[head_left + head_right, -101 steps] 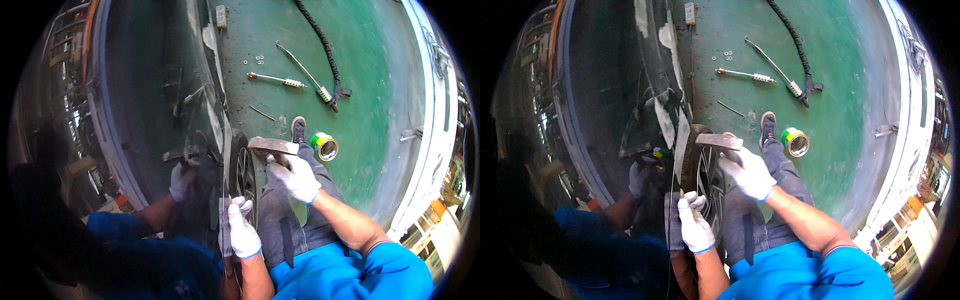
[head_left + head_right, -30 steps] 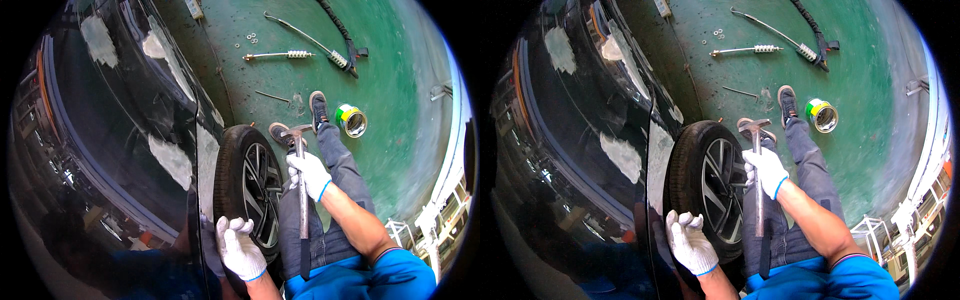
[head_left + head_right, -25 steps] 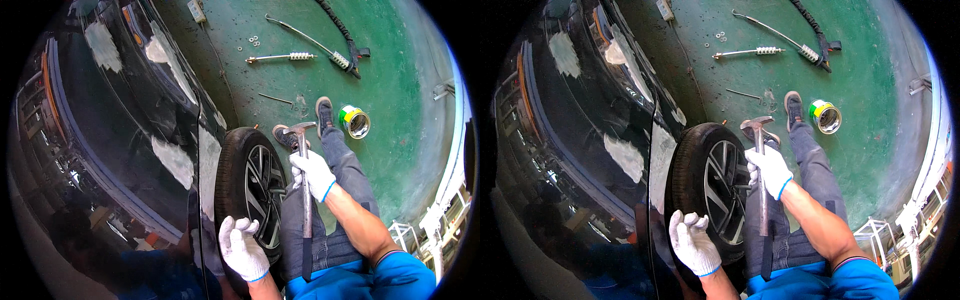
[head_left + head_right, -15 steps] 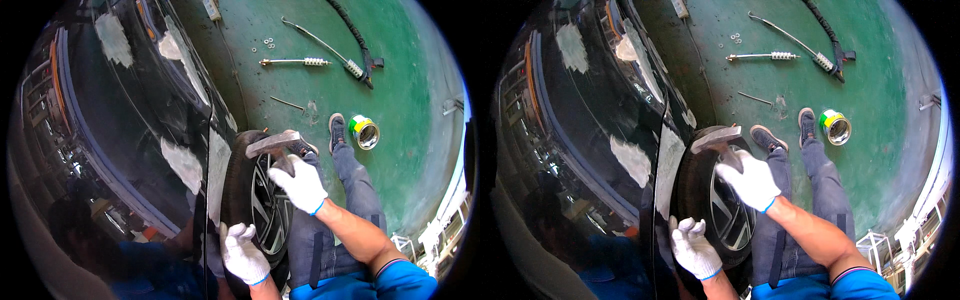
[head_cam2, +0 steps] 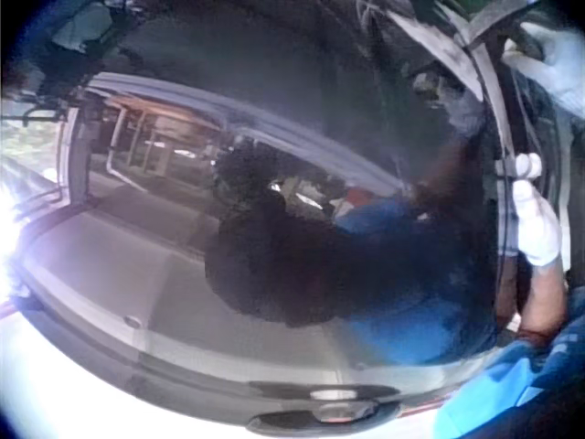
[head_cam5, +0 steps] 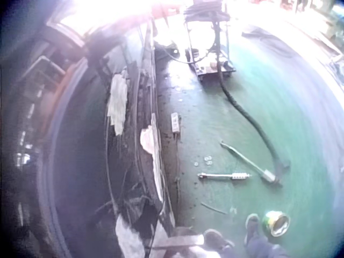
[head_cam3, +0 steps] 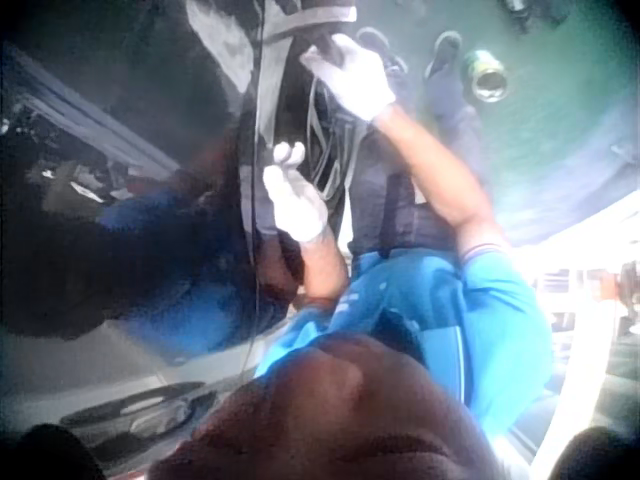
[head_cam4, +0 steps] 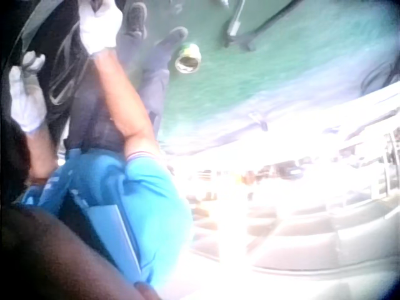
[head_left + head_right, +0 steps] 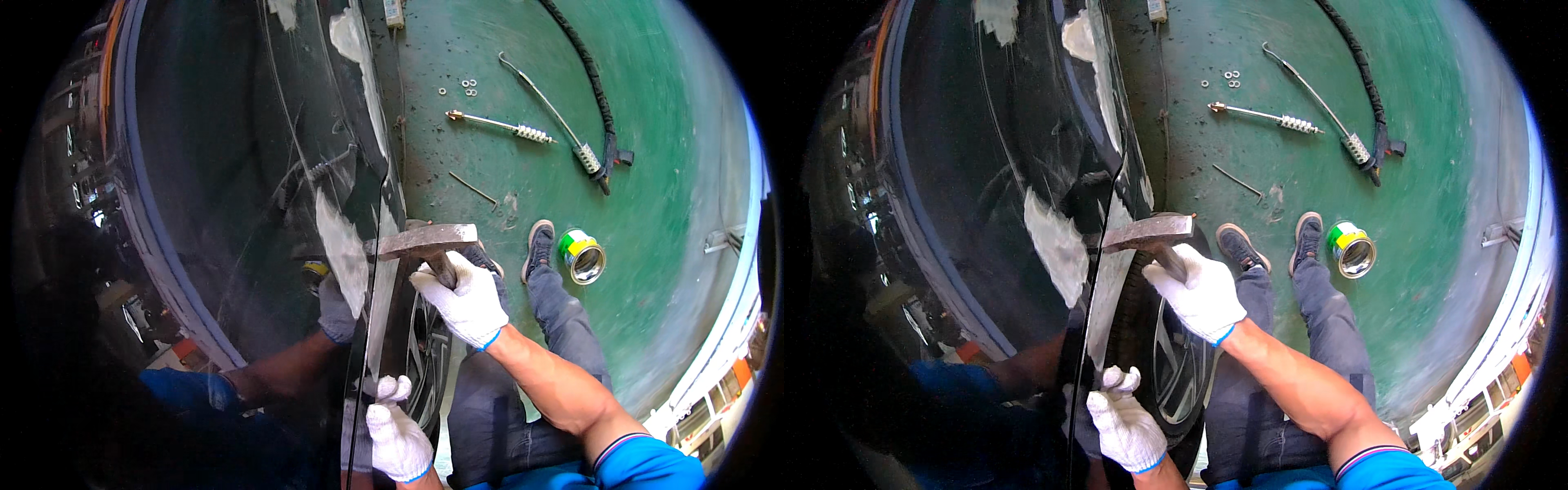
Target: The person uses a hammer to tap and flatten a dent on the car's rear quarter panel near the wheel arch. They then switch to a pneumatic stud welder to attach and remove small metal studs, pulling the metal to further smooth the dent. The process involves repeated tapping and stud welding on the same localized area.
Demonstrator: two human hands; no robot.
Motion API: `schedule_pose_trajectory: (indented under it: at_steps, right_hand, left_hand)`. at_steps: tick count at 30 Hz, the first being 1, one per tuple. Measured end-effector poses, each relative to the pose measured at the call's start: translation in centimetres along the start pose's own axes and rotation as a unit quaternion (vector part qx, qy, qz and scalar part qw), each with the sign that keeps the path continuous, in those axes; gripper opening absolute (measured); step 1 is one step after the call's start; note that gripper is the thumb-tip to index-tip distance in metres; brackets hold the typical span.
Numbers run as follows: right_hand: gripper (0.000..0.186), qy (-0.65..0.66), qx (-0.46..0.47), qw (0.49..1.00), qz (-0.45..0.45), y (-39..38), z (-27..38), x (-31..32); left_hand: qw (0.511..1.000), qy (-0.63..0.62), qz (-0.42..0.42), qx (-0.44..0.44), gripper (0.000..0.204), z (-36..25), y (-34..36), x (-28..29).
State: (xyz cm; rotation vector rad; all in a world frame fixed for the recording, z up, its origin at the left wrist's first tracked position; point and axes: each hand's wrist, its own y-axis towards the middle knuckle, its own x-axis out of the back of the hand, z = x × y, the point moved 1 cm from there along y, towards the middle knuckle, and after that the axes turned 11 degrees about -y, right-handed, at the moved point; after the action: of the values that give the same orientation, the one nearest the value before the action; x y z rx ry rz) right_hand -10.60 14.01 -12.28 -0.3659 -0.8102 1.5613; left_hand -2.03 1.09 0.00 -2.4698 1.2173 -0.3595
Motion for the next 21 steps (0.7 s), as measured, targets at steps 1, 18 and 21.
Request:
schedule_pose_trajectory:
  at_steps: [1,18,21]
  right_hand:
    - [0.028,0.022,0.035,0.999,-0.033,0.0,0.3,0.0]
    - [0.02,0.103,-0.024,0.99,-0.093,0.0,0.4,1.3]
    - [0.025,-0.028,0.09,0.994,-0.063,0.3,-0.1,-0.2]
  left_hand:
    - [1.0,0.009,-0.005,-0.002,0.043,-0.1,0.0,0.0]
    - [0.999,0.015,-0.041,-0.023,0.047,0.2,0.4,0.2]
    - [1.0,-0.002,-0.019,0.008,0.049,-0.1,0.3,-0.8]
